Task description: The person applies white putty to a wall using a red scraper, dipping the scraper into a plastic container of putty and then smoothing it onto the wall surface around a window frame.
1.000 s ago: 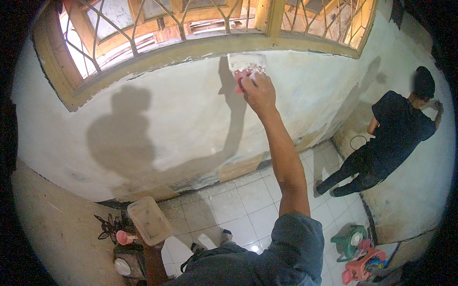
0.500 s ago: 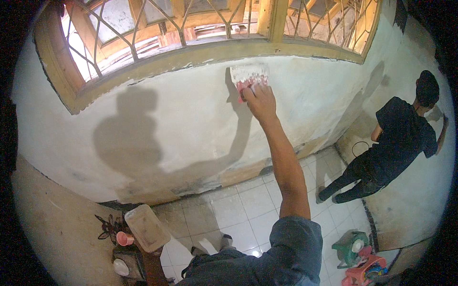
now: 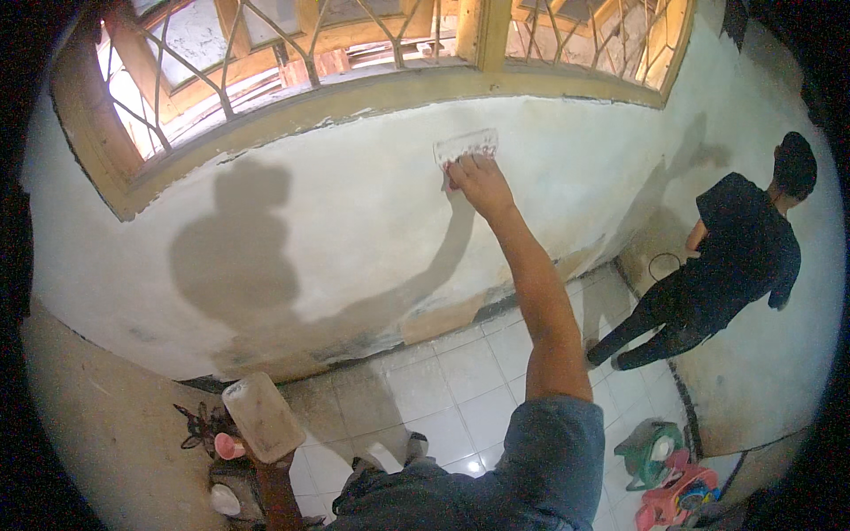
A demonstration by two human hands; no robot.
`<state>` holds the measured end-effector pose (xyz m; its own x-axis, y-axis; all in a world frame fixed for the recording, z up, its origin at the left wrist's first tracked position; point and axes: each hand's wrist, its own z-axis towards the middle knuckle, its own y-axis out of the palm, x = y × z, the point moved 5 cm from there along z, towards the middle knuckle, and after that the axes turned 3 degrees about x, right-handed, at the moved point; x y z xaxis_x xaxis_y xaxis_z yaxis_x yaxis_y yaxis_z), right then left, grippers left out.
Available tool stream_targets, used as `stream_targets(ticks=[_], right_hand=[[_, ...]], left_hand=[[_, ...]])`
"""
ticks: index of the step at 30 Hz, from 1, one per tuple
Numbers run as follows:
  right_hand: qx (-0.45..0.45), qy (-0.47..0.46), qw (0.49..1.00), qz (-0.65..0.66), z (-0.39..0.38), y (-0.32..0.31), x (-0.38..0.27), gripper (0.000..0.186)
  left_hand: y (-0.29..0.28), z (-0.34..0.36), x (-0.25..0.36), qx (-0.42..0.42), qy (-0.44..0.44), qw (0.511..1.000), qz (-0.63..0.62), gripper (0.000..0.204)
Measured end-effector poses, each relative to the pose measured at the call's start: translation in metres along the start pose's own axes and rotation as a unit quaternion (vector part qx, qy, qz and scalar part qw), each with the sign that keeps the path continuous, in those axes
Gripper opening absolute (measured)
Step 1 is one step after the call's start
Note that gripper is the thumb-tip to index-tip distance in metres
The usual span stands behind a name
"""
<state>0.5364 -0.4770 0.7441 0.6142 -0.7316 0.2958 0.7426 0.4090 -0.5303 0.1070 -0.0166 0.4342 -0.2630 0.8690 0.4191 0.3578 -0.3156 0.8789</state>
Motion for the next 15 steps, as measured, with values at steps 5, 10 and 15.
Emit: stream_targets(ticks=[5,10,15], right_hand=[[0.041,0.001,0.999,0.027,-0.055,-0.044,0.000,0.007],[0.241,0.466,0.815,0.244,-0.062,-0.063,0.084,0.009],[0.262,0.404,0.843,0.239,-0.021,-0.050,0.095,0.009]], left_hand=[[0.071,-0.026,-0.006,-0.038,0.008,0.999,0.015,0.061],[0.068,-0.029,-0.010,-0.063,-0.001,0.998,0.015,0.062],[-0.002,-0.012,-0.005,-0.002,-0.054,0.986,-0.156,0.064]])
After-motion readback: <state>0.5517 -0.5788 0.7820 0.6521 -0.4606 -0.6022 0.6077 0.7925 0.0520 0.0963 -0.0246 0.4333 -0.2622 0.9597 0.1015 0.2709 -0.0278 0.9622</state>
